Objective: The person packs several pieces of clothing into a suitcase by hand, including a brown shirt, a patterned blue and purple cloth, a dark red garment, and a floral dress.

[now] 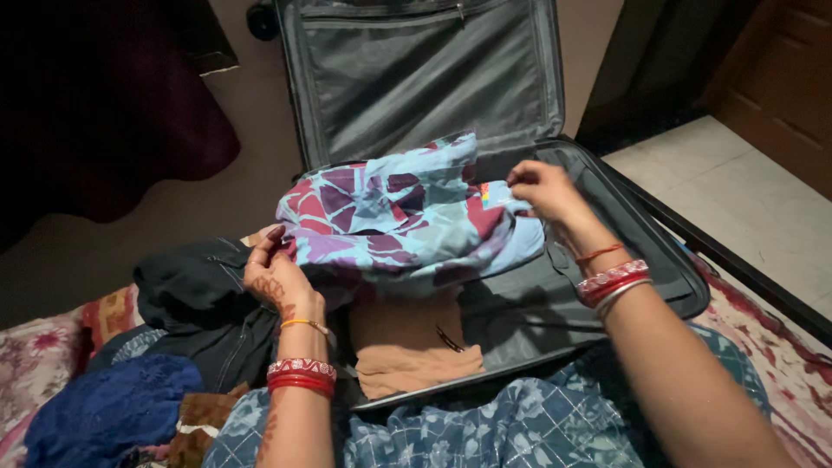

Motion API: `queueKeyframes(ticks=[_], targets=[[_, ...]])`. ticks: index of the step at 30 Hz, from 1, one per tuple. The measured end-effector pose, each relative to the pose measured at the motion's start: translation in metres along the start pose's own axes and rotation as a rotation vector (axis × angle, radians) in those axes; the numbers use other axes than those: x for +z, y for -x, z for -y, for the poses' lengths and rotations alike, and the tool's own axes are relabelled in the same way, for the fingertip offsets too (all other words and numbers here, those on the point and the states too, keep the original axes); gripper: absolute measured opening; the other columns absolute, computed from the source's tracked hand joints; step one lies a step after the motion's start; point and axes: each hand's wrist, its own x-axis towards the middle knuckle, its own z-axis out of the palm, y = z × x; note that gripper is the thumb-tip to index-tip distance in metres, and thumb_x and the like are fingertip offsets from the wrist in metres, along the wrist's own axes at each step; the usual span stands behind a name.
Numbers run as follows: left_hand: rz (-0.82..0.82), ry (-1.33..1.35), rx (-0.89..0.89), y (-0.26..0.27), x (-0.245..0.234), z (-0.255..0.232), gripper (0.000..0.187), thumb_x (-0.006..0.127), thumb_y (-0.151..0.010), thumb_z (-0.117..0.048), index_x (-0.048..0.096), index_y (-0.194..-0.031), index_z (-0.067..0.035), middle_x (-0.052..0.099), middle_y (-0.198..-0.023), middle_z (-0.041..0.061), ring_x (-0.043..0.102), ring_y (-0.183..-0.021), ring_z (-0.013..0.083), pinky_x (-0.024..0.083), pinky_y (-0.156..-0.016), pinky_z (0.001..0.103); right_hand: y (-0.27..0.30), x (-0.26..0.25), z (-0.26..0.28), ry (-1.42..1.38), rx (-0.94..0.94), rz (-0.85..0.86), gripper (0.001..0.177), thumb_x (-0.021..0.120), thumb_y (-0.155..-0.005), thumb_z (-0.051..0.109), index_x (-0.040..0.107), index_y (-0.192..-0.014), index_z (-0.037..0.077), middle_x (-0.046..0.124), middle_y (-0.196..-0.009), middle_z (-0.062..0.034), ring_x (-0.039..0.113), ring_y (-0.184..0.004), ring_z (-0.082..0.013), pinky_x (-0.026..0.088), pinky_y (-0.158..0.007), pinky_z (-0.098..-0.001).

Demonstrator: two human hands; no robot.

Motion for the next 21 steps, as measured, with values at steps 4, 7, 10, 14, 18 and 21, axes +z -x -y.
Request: queueKeyframes(ticks=[4, 7, 10, 14, 18, 21], targets=[[0.005, -0.033, -0.058, 0.009, -0.002, -0.002, 0.037, 0.044, -0.088, 0.018, 0.074, -0.107, 0.006, 0.074, -0.104, 0.010, 0.069, -0.087, 0.0135, 0.060, -0.076, 0.024, 0.017, 0.006, -0.034, 0.580, 0.230, 0.203, 0.047, 0.075, -0.079, 0.013, 0.065, -0.125, 0.016, 0.068, -0.124, -0.0016, 0.062, -0.093, -0.0175, 0.055, -0.068, -0.0383], [0.011, -0.021, -0.033, 0.008, -0.002, 0.003, 0.037, 0.044, -0.086, 0.018, 0.073, -0.108, 0.007, 0.074, -0.105, 0.009, 0.071, -0.090, 0.0132, 0.060, -0.078, 0.024, 0.030, 0.015, -0.062, 0.787, 0.527, 0.447, 0.073, 0.080, -0.074, 0.023, 0.049, -0.140, 0.024, 0.058, -0.144, -0.0008, 0.063, -0.115, -0.0251, 0.060, -0.080, -0.0465], [-0.006, 0.028, -0.038, 0.007, -0.002, 0.013, 0.037, 0.045, -0.086, 0.019, 0.072, -0.107, 0.007, 0.075, -0.105, 0.010, 0.072, -0.091, 0.0140, 0.060, -0.078, 0.024, 0.062, 0.032, -0.074, 0.640, 0.460, 0.613, 0.096, 0.093, -0.069, 0.030, 0.040, -0.149, 0.017, 0.053, -0.150, -0.0182, 0.061, -0.129, -0.0327, 0.056, -0.097, -0.0543], [-0.029, 0.089, -0.042, 0.006, 0.000, 0.022, 0.038, 0.045, -0.085, 0.020, 0.073, -0.108, 0.008, 0.072, -0.108, 0.012, 0.071, -0.091, 0.0154, 0.062, -0.080, 0.025, 0.088, 0.086, -0.060, 0.826, 0.769, 0.642, 0.133, 0.088, -0.064, 0.050, 0.001, -0.161, 0.027, 0.050, -0.150, -0.0272, 0.053, -0.129, -0.0473, 0.049, -0.097, -0.0614], [-0.027, 0.136, -0.035, 0.005, -0.003, 0.021, 0.036, 0.045, -0.088, 0.019, 0.070, -0.111, 0.007, 0.073, -0.109, 0.014, 0.071, -0.089, 0.0166, 0.062, -0.080, 0.026, 0.097, 0.105, -0.064, 0.843, 0.846, 0.555, 0.140, 0.086, -0.064, 0.049, -0.010, -0.161, 0.021, 0.061, -0.137, -0.0335, 0.067, -0.122, -0.0515, 0.056, -0.094, -0.0550], [-0.060, 0.118, -0.069, 0.005, -0.011, 0.017, 0.039, 0.041, -0.086, 0.019, 0.069, -0.111, 0.007, 0.073, -0.111, 0.012, 0.073, -0.088, 0.0173, 0.063, -0.081, 0.027, 0.098, 0.101, -0.100, 0.742, 0.610, 0.582, 0.134, 0.096, -0.063, 0.036, 0.004, -0.159, 0.020, 0.050, -0.138, -0.0261, 0.059, -0.123, -0.0388, 0.057, -0.095, -0.0517]])
